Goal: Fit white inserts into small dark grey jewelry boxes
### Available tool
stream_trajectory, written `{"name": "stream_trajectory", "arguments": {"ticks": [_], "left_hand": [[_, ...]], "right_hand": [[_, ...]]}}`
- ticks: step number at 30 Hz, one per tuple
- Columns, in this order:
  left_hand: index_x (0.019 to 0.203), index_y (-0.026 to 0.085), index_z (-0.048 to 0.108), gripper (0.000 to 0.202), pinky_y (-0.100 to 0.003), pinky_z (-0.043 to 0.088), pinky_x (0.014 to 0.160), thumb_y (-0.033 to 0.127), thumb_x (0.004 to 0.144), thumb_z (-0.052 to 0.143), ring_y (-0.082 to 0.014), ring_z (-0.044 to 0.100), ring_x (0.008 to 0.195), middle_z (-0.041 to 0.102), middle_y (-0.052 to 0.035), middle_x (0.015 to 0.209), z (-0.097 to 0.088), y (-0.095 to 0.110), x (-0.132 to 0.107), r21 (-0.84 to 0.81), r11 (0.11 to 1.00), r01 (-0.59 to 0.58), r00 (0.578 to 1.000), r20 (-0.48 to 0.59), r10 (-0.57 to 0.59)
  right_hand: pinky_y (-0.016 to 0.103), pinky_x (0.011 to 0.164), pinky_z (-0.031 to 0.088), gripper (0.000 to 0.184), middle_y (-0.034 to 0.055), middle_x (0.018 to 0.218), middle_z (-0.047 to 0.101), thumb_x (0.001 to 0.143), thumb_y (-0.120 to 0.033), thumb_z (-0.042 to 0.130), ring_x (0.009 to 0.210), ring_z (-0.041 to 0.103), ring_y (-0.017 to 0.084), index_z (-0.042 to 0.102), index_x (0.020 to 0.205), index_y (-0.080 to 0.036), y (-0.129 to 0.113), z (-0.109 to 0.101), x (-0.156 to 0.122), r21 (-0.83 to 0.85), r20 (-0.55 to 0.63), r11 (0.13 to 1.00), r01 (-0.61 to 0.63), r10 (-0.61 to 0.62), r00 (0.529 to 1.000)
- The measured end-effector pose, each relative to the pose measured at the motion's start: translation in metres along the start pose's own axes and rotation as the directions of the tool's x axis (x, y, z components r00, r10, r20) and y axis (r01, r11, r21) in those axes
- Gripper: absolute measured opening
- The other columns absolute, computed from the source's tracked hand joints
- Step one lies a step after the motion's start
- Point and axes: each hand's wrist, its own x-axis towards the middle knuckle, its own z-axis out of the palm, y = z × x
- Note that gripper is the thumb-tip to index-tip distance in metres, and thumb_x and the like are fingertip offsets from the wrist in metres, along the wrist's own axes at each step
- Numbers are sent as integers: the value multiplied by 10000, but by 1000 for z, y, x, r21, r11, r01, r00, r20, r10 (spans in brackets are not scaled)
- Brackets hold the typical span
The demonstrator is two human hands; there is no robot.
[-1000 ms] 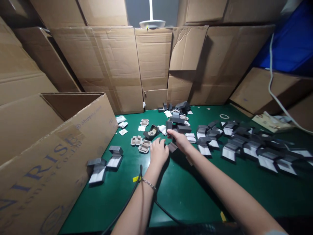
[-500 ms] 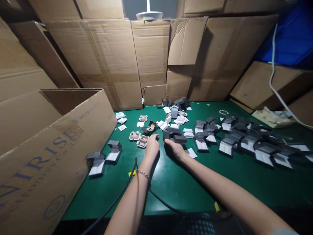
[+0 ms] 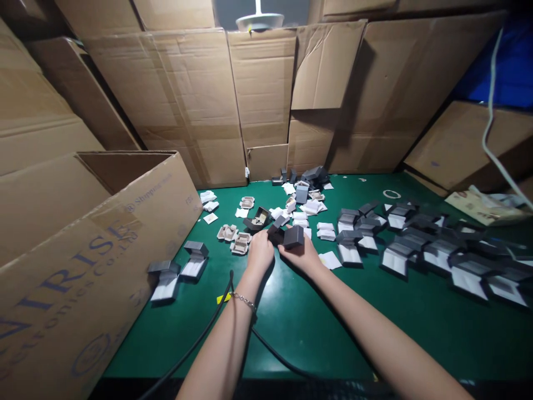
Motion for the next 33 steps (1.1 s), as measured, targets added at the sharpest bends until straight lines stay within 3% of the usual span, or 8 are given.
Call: {"name": "stream_trajectory", "arguments": {"ticks": [5, 10, 14, 19, 23, 26, 30, 33], "left_hand": [[1315, 44, 480, 600, -374, 384, 1042, 30, 725, 371, -243, 520, 1207, 569, -187, 1283, 0, 0, 1, -116, 981, 158, 986, -37, -164], [1310, 74, 494, 585, -389, 362, 1061, 106, 727, 454, -250, 525, 1199, 557, -166, 1308, 0, 5, -1, -157, 982, 102, 995, 14, -101], [1267, 108, 537, 520, -388, 376, 1044, 154, 752, 482, -236, 554, 1155, 609, -146, 1240, 0, 10, -2, -195, 977, 86, 996, 36, -81], [1156, 112, 594, 401, -367, 432, 973, 141, 794, 426, -210, 594, 1045, 646, -128, 1122, -5, 10, 1, -305, 934, 183, 977, -48, -208], [970, 148, 627, 280, -362, 453, 941, 127, 775, 428, -193, 572, 1009, 604, -99, 1041, -11, 8, 1, -374, 921, 110, 912, -331, -243], [1011, 163, 593, 296, -351, 478, 910, 124, 750, 459, -193, 558, 1028, 521, -117, 1153, -13, 5, 2, -361, 928, 90, 850, -458, -261], [1242, 184, 471, 506, -375, 439, 992, 135, 740, 516, -260, 350, 1333, 313, -154, 1436, -11, -3, 7, -328, 937, 121, 886, -391, -251], [1338, 191, 378, 627, -426, 357, 1072, 147, 738, 556, -275, 264, 1388, 349, -155, 1437, -9, -9, 11, -284, 950, 130, 919, -325, -223]], "right_hand": [[357, 805, 495, 682, 124, 1066, 644, 698, -303, 578, 1008, 604, 281, 422, 1344, -149, -7, -15, -5, -228, 20, 971, -66, 72, 997], [373, 808, 479, 734, 144, 1139, 607, 724, -331, 588, 1091, 558, 315, 330, 1387, -149, -3, -20, -1, -309, 34, 946, -98, 114, 993], [378, 860, 465, 795, 162, 1202, 562, 717, -356, 637, 1120, 539, 309, 287, 1394, -130, -4, -23, -1, -297, 74, 955, -28, 53, 996], [351, 835, 467, 603, 138, 1173, 572, 752, -354, 631, 1055, 566, 270, 405, 1270, -146, -17, -24, -9, -291, 147, 950, 116, -75, 986], [333, 764, 466, 443, 121, 1072, 610, 745, -368, 668, 977, 581, 266, 515, 1103, -157, -29, -23, -17, -330, 344, 915, 234, -115, 932], [345, 743, 457, 353, 114, 1002, 619, 747, -412, 678, 935, 580, 275, 564, 981, -173, -31, -21, -21, -369, 426, 880, 298, -124, 896], [381, 816, 453, 398, 119, 1080, 597, 765, -475, 652, 1007, 556, 281, 584, 998, -161, -26, -21, -20, -334, 469, 866, 371, -189, 863], [398, 868, 443, 437, 124, 1142, 581, 771, -480, 650, 1071, 538, 284, 589, 1054, -152, -24, -21, -19, -305, 484, 872, 383, -204, 851]]}}
